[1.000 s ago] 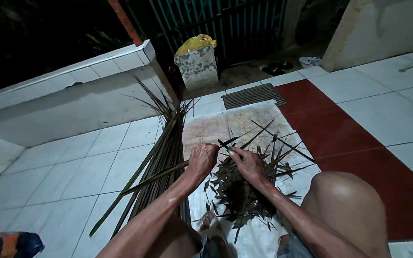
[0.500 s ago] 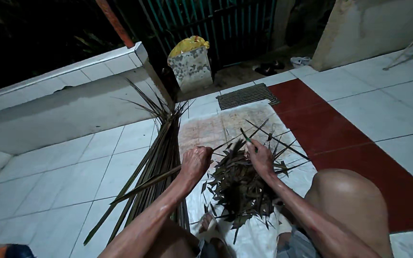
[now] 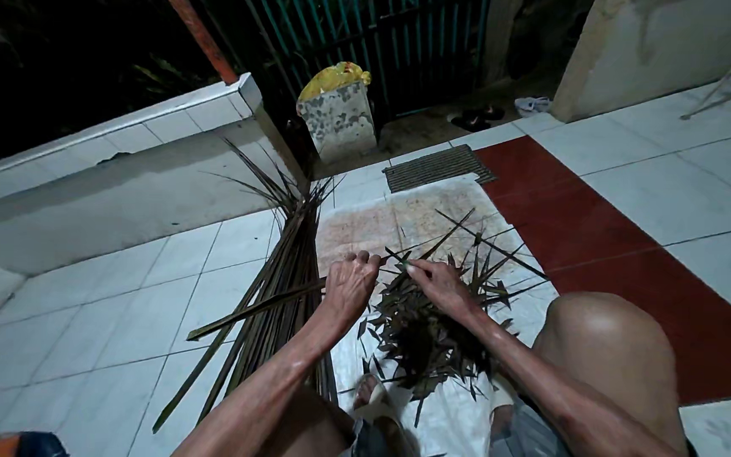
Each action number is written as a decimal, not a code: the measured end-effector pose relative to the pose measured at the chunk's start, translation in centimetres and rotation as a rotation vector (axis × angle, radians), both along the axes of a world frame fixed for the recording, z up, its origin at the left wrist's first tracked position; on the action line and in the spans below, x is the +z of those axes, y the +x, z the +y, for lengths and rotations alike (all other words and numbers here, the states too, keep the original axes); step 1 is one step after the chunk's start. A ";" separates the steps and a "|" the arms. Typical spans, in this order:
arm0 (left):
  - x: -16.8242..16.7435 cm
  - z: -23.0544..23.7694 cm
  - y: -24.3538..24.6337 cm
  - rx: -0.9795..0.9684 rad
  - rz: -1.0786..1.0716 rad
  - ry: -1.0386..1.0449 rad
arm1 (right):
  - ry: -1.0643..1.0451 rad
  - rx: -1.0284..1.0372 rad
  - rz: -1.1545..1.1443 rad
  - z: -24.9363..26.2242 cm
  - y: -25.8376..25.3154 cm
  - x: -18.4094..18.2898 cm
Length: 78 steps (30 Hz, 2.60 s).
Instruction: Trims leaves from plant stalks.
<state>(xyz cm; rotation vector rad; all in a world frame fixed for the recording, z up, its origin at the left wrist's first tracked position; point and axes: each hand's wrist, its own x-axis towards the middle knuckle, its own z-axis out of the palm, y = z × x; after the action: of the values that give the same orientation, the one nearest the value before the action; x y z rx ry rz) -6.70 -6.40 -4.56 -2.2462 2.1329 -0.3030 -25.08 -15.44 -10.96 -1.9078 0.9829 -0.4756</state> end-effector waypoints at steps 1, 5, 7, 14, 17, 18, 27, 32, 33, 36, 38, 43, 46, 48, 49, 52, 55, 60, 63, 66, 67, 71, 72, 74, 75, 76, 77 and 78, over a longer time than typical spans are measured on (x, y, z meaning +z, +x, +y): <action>-0.1 0.1 0.0 -0.017 0.004 -0.007 | -0.002 -0.015 0.010 0.0 0.0 0.0; -0.4 0.1 -0.2 -0.054 -0.041 -0.038 | 0.002 -0.064 0.037 -0.1 -0.1 -0.1; -0.5 0.1 -0.3 -0.070 -0.056 -0.052 | 0.002 -0.078 0.044 -0.1 -0.1 -0.1; -0.7 0.2 -0.4 -0.080 -0.087 -0.050 | 0.039 -0.170 0.123 -1.0 -0.3 -0.8; -0.6 0.3 -0.3 -0.069 -0.081 -0.014 | 0.056 -0.248 0.156 -2.3 -1.0 -2.4; -0.5 0.3 -0.2 -0.062 -0.077 -0.003 | 0.043 -0.295 0.151 -2.7 -1.3 -3.0; 0.3 0.1 0.7 0.025 0.029 0.029 | -0.056 -0.193 -0.090 -1.3 -1.4 -3.0; 1.3 0.0 0.8 0.095 0.189 0.095 | -0.087 -0.113 -0.123 -0.7 -0.6 -2.8; 1.3 0.0 0.9 0.100 0.200 0.101 | -0.084 -0.121 -0.110 -0.8 -0.6 -2.7; 1.2 0.1 1.0 0.102 0.216 0.111 | -0.078 -0.140 -0.064 -1.1 -0.6 -2.6; 1.1 0.1 1.0 0.097 0.225 0.105 | -0.080 -0.148 -0.051 -1.2 -0.5 -2.7; 1.0 0.0 1.3 0.066 0.222 0.085 | -0.040 -0.227 -0.046 -2.0 -0.7 -2.5; 1.1 0.2 1.2 0.074 0.240 0.105 | 0.008 -0.351 0.012 -3.4 -1.4 -2.8; 1.3 0.3 1.3 0.106 0.255 0.132 | 0.006 -0.482 0.030 -4.5 -2.0 -3.6; 1.4 0.3 1.4 0.124 0.264 0.139 | 0.010 -0.528 0.013 -4.9 -2.3 -3.8; 1.2 0.3 2.5 0.134 0.371 0.116 | 0.002 -0.574 -0.103 -5.0 -2.5 -3.6; 0.3 0.1 3.8 0.103 0.546 0.099 | -0.027 -0.474 -0.236 -3.9 -2.2 -3.5; 0.1 -0.6 3.5 0.045 0.745 0.184 | 0.144 -0.129 -0.412 -1.4 -0.3 -2.8; -0.2 -0.8 2.7 -0.003 0.815 0.239 | 0.241 -0.110 -0.501 -1.1 0.5 -2.6; -0.1 -0.8 2.4 0.003 0.904 0.303 | 0.261 -0.152 -0.548 -1.5 0.6 -2.4; 0.0 -0.8 2.7 0.012 0.955 0.329 | 0.264 -0.170 -0.558 -1.7 0.6 -2.3; 0.0 0.1 4.2 0.055 1.141 0.432 | 0.283 -0.217 -0.551 -2.2 0.2 -2.0; -0.1 0.3 4.6 0.058 1.152 0.459 | 0.272 -0.222 -0.536 -2.3 0.1 -2.1; -0.3 0.4 5.0 0.064 1.150 0.481 | 0.216 -0.229 -0.459 -2.3 0.0 -2.5; -0.5 0.3 5.1 0.076 1.141 0.474 | 0.166 -0.229 -0.389 -2.2 0.0 -2.7; -0.6 0.1 5.2 0.093 1.130 0.451 | 0.109 -0.225 -0.310 -2.0 0.0 -2.7; -0.7 -0.1 5.3 0.113 1.114 0.417 | 0.065 -0.208 -0.254 -1.7 0.1 -2.6; -0.8 -0.2 5.4 0.132 1.093 0.378 | 0.035 -0.174 -0.220 -1.3 0.2 -2.4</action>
<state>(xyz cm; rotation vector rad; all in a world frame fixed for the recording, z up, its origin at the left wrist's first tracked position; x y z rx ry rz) -1.30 -6.63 -5.34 -2.5196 2.0089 1.5068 -24.92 -16.72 -13.40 -1.7046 1.0073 -0.7486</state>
